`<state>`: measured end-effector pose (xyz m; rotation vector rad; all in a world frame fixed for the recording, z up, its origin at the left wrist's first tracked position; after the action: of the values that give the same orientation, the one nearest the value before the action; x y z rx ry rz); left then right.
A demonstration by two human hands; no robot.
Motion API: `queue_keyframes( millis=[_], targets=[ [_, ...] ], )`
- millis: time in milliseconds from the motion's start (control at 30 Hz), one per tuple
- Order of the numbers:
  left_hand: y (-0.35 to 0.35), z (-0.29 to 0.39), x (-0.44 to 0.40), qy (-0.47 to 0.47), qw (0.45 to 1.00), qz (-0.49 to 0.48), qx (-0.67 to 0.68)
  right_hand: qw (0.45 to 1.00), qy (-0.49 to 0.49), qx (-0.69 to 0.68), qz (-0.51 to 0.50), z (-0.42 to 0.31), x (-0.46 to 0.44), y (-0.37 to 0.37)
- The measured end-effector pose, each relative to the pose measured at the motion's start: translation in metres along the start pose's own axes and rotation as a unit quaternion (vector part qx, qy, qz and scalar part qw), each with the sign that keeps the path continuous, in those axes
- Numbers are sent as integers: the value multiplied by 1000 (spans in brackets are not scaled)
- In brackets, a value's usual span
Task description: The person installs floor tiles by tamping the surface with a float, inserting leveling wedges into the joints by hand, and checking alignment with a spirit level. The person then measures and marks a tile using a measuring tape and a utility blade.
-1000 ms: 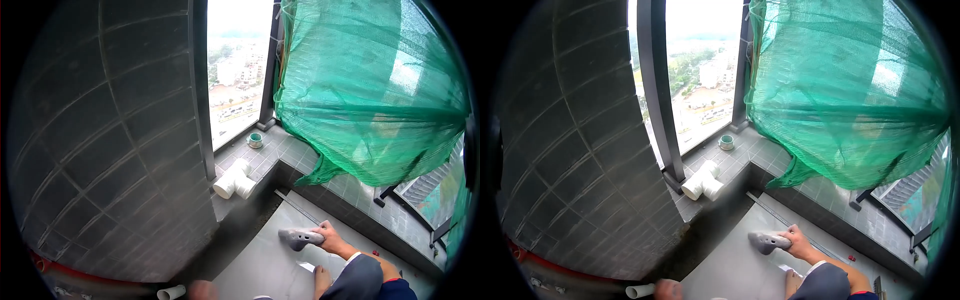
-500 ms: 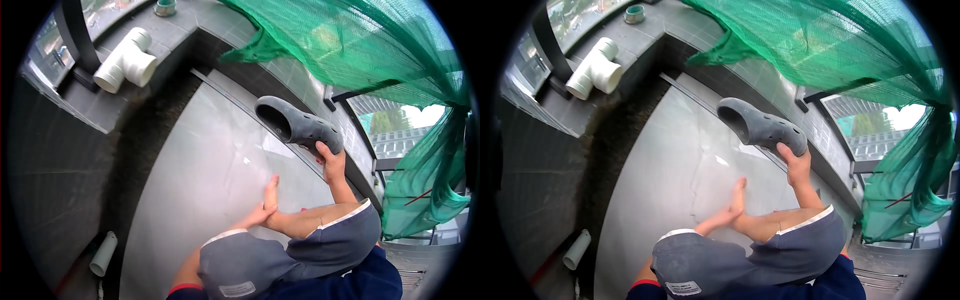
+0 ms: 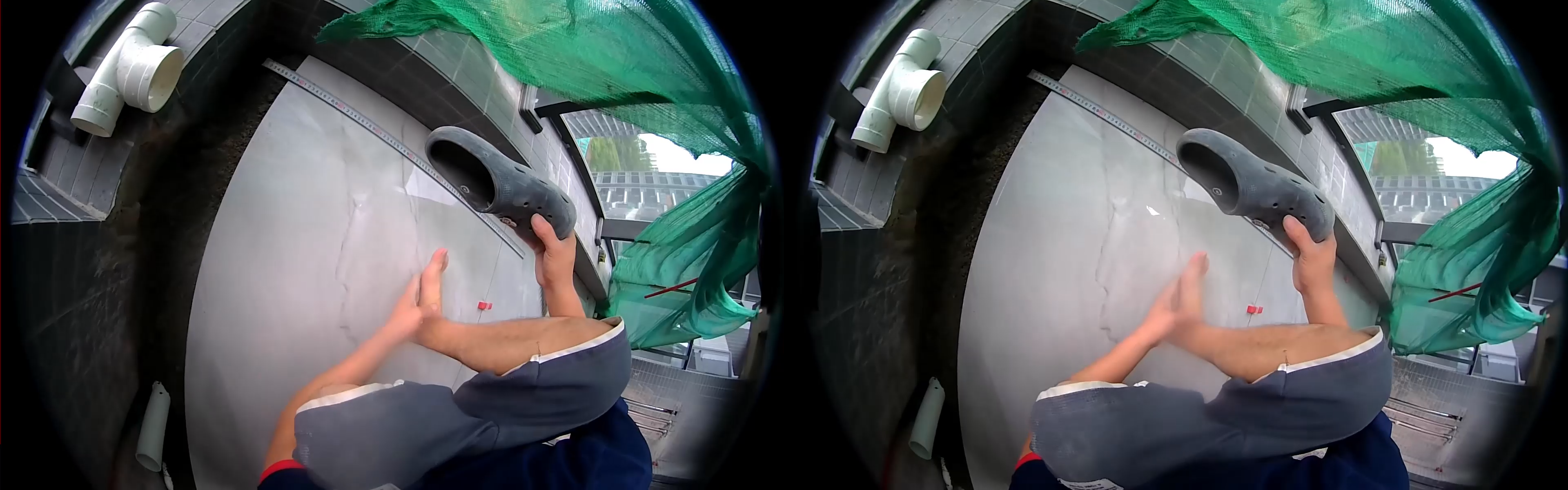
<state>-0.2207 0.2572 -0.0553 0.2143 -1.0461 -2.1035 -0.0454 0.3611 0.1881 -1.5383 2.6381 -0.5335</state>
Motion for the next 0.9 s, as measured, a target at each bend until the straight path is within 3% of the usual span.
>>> queue_keyframes(
  millis=[67,100,167,200,300,367,467,533,600,667,767,900],
  targets=[
    [-10,-5,5,-88,990,63,94,1000,6,5,0,0,2,0],
    [-12,3,6,-88,990,62,97,1000,6,8,0,-1,2,0],
    [-27,42,3,45,961,64,265,1000,-20,21,-1,-12,1,2],
    [-37,50,1,45,960,63,269,999,-20,24,0,-17,2,2],
    [-70,52,4,54,970,136,195,998,-31,48,-9,-25,4,6],
    [-63,20,4,-63,987,78,122,997,-17,67,-22,-26,5,5],
    [-41,-12,17,-98,987,35,118,993,16,109,-43,-31,-2,-11],
    [-34,-26,24,-82,988,35,125,965,72,207,-141,-37,-19,-18],
    [-22,-37,34,-68,988,37,132,939,125,271,-169,-44,-41,-35],
    [-6,-32,46,-2,990,22,-141,931,130,291,-177,-57,-58,-26],
    [21,-15,60,37,966,7,-257,926,100,312,-190,-82,-69,17],
    [28,-19,64,73,961,-27,-266,907,80,360,-205,-88,-74,52]
  ],
)
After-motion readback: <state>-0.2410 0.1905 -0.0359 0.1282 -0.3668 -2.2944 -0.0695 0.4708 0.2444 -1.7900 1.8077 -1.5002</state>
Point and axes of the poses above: each hand's wrist, its own x-axis away from the middle knuckle, its own y-axis out of the palm, z = x × y, the point moved 9 cm from there along -x, towards the middle knuckle, and after that the axes turned 3 degrees about x, right-handed, at the moved point
